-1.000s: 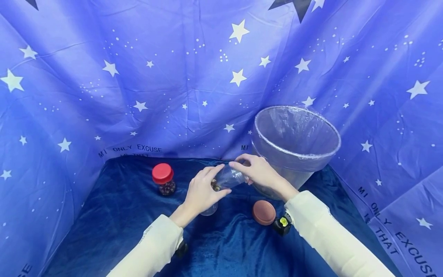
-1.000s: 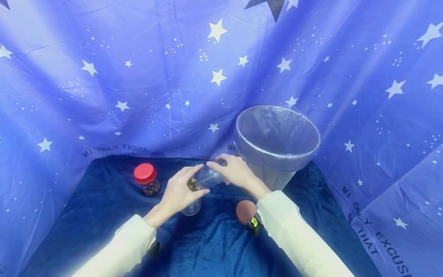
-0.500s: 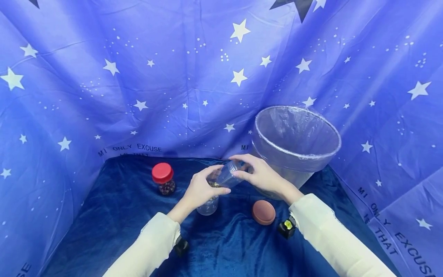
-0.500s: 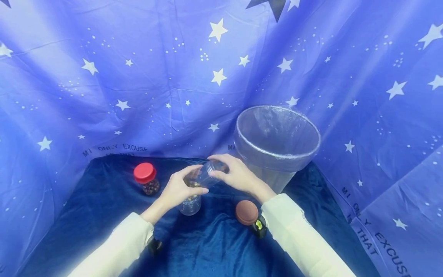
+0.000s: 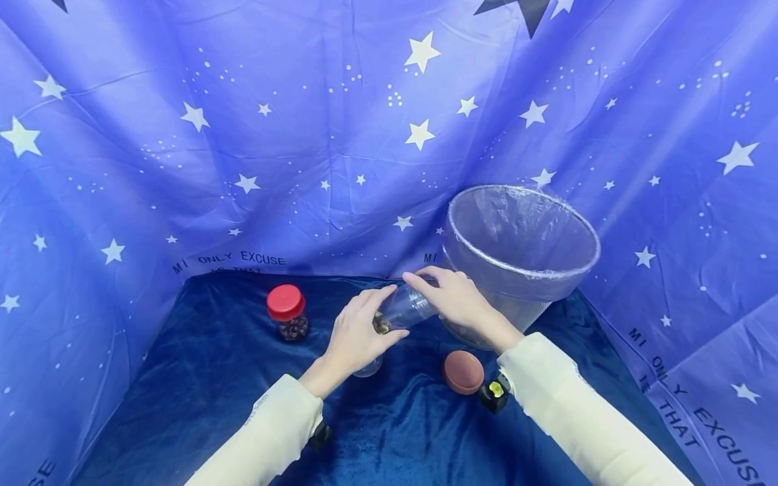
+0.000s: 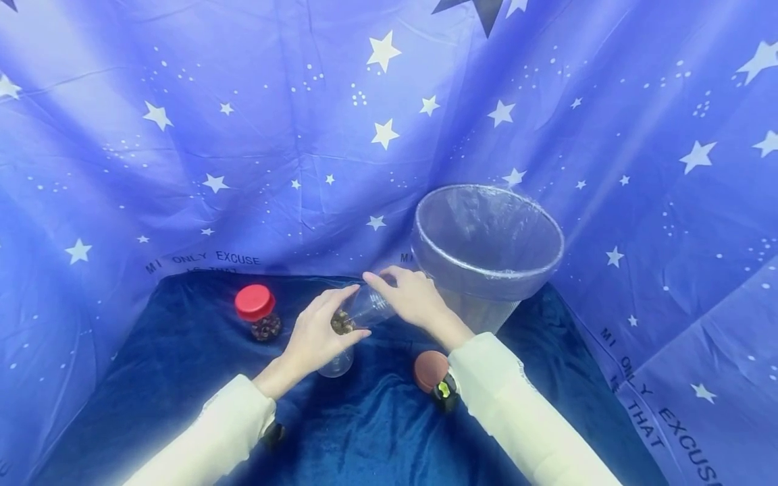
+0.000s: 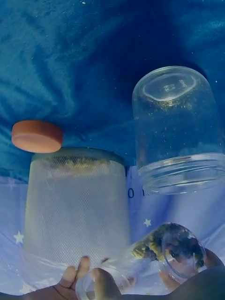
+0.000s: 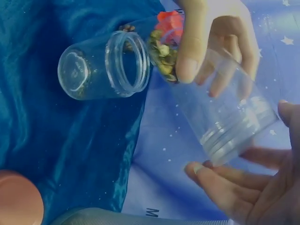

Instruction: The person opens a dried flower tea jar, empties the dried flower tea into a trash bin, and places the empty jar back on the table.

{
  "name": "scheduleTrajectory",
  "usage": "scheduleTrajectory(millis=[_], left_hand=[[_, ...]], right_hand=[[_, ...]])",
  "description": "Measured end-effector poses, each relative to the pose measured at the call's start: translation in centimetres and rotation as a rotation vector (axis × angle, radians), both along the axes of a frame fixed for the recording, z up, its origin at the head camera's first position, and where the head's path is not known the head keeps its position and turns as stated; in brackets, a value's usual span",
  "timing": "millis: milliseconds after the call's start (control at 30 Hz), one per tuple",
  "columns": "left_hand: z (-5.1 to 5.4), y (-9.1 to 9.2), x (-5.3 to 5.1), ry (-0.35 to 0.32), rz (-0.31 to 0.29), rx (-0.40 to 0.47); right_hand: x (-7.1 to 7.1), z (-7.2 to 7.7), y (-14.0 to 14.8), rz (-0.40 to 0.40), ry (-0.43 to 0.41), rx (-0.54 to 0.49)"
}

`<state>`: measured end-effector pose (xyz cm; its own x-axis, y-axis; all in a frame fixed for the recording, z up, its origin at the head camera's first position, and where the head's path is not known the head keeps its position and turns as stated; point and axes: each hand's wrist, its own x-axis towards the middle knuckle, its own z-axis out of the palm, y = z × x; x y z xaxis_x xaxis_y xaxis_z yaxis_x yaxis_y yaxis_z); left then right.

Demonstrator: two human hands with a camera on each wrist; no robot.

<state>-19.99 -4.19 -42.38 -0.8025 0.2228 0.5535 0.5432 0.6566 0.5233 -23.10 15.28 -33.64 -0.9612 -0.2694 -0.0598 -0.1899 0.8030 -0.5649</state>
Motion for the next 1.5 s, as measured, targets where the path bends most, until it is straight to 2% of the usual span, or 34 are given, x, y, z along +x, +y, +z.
scheduleTrajectory(millis=[67,133,233,400,500,600,667,733,833,1000,1067,1167,1300,1500], left_hand=[[-0.2,0.1,0.1,0.066,0.022,-0.029],[-0.2,0.1,0.2,0.081,0.023,-0.036],[-0.3,0.0,0.1,0.066,0.009,-0.024],[-0.3,-0.3,0.0,0.014,-0.013,0.040],[-0.3,-0.5,-0.1,-0.066,-0.034,0.090],[-0.3,-0.7,-0.2,-0.186,-0.069,0.156],[-0.3,-0.8,-0.3,-0.253,-0.084,0.194],[-0.3,-0.9,-0.4,-0.287,-0.094,0.219],[-0.3,-1.0,-0.4,-0.301,-0.088,0.218],[-0.2,-1.0,-0.3,-0.295,-0.092,0.213],[-0.2,-0.9,-0.1,-0.264,-0.094,0.191],[-0.2,-0.8,0.1,-0.176,-0.090,0.109],[-0.4,-0.7,0.2,-0.068,-0.077,0.004],[-0.6,-0.6,0.2,-0.024,-0.062,-0.002]], right_hand=[[0.0,-0.1,-0.2,-0.014,-0.025,0.016],[0.0,-0.2,-0.3,-0.009,-0.041,0.014],[0.1,-0.3,-0.2,0.024,-0.038,0.004],[0.1,-0.3,0.3,0.148,-0.001,-0.024],[0.1,-0.2,0.7,0.247,0.030,-0.058],[0.0,-0.4,1.1,0.342,0.060,-0.110],[-0.1,-0.4,1.2,0.383,0.061,-0.147],[-0.1,-0.4,1.3,0.398,0.058,-0.165],[0.0,-0.3,1.3,0.350,0.018,-0.186],[-0.2,0.0,1.0,0.157,-0.020,-0.120],[-0.3,0.0,0.8,0.077,-0.059,-0.095],[-0.4,-0.1,0.5,-0.010,-0.155,-0.081],[-0.3,-0.5,0.5,-0.014,-0.222,-0.039],[-0.1,-0.7,0.5,0.055,-0.164,-0.022]])
